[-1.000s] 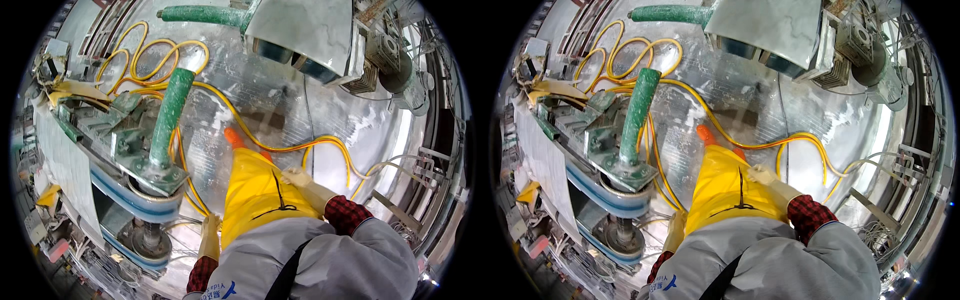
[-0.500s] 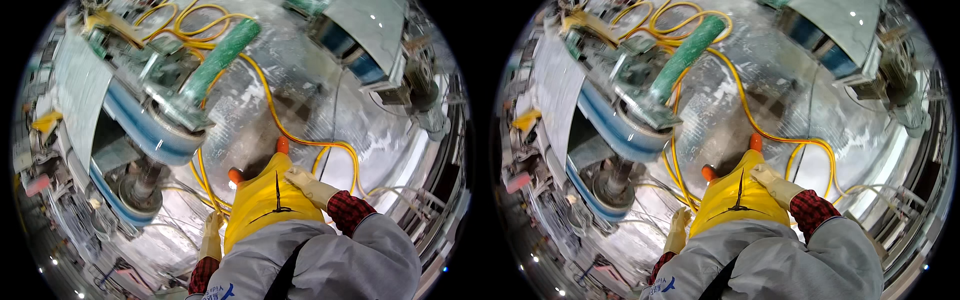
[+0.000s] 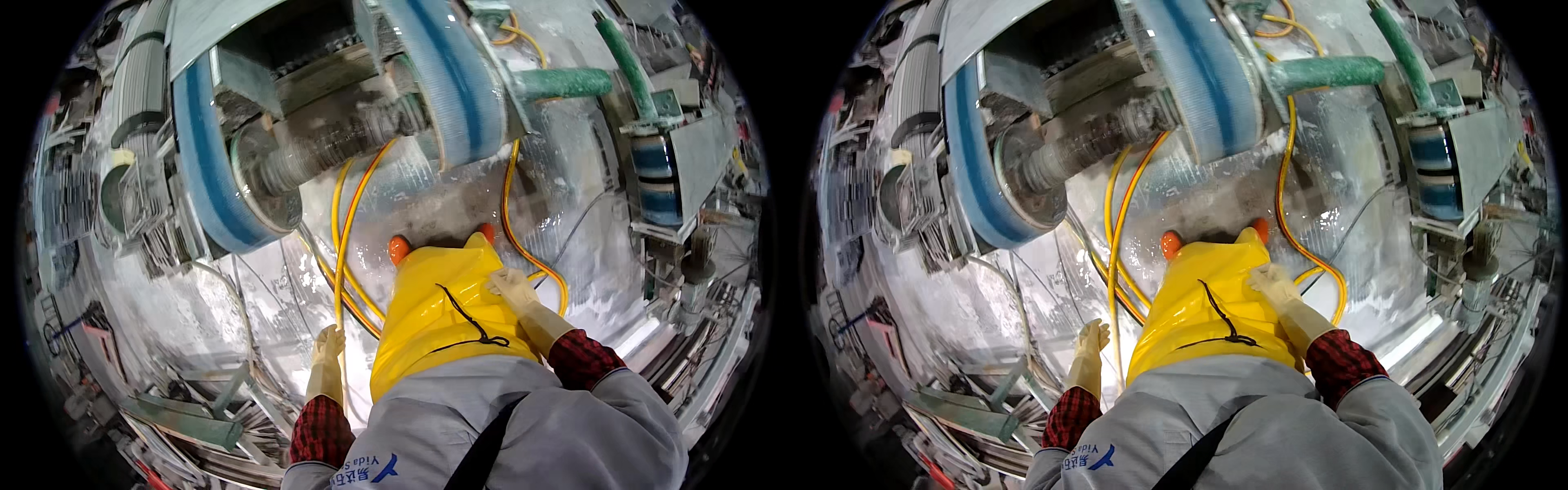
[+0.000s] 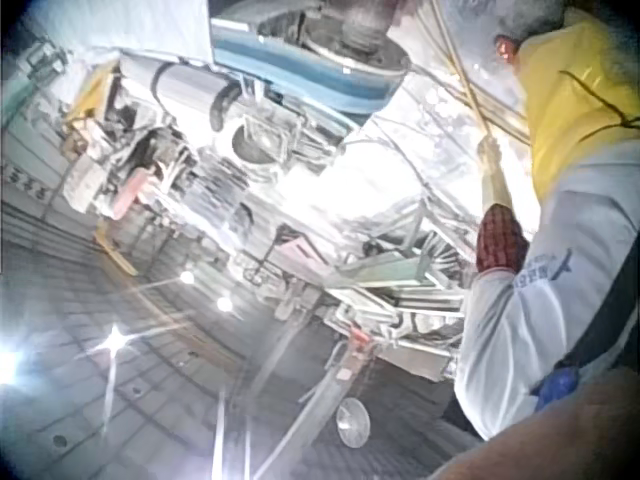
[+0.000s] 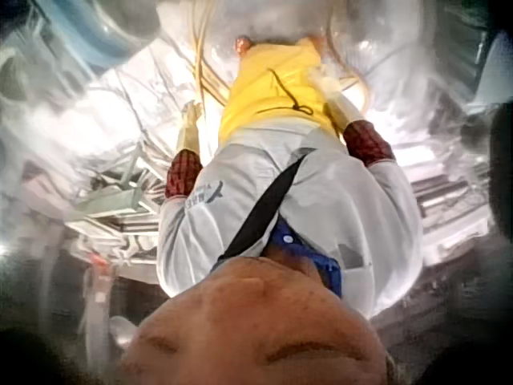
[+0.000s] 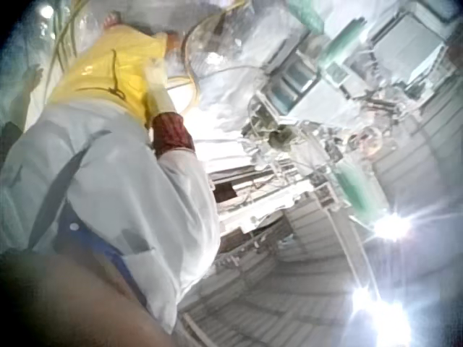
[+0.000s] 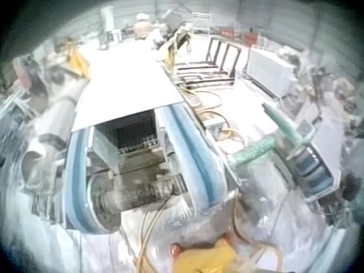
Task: The person repeatedly feeds large rectangular stone slabs into a conveyor-fed polishing machine, guides them through the rollers, and removes them at the exit. The person handles each slab by hand, aligning and positioning it for processing, then stacks or places the finished slabs aside.
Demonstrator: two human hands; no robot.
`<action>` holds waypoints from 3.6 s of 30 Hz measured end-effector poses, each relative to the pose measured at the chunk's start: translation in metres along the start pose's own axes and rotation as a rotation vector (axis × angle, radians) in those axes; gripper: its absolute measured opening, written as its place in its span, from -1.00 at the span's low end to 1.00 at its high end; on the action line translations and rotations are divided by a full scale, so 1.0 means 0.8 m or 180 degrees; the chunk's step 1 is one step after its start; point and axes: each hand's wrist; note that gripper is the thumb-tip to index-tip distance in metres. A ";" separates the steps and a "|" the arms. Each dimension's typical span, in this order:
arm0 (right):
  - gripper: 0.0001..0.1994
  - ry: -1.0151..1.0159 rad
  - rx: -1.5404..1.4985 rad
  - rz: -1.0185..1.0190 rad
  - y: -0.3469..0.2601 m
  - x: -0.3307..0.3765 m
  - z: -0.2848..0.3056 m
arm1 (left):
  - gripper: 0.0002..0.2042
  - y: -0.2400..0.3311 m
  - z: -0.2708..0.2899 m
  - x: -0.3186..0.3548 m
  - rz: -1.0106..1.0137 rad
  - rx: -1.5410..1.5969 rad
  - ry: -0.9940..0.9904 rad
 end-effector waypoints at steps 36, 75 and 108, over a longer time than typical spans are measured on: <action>-0.67 -0.0714 0.0157 -0.0281 -0.032 -0.051 -0.075 | -0.50 -0.209 -0.029 0.061 0.0639 0.0498 0.0188; -0.68 -0.1286 -0.1516 0.1380 0.059 -0.057 -0.043 | -0.48 -0.256 -0.007 -0.012 -0.0927 -0.1121 -0.0351; -0.53 -0.2347 -0.1535 0.2694 0.090 -0.126 -0.059 | -0.45 -0.254 -0.043 -0.010 -0.0992 -0.1641 -0.0454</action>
Point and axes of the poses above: each hand's wrist, its own x-axis away from the middle knuckle, its own z-axis out of the back of the hand, y = z × x, and after that the axes turned 3 degrees about x, right-handed
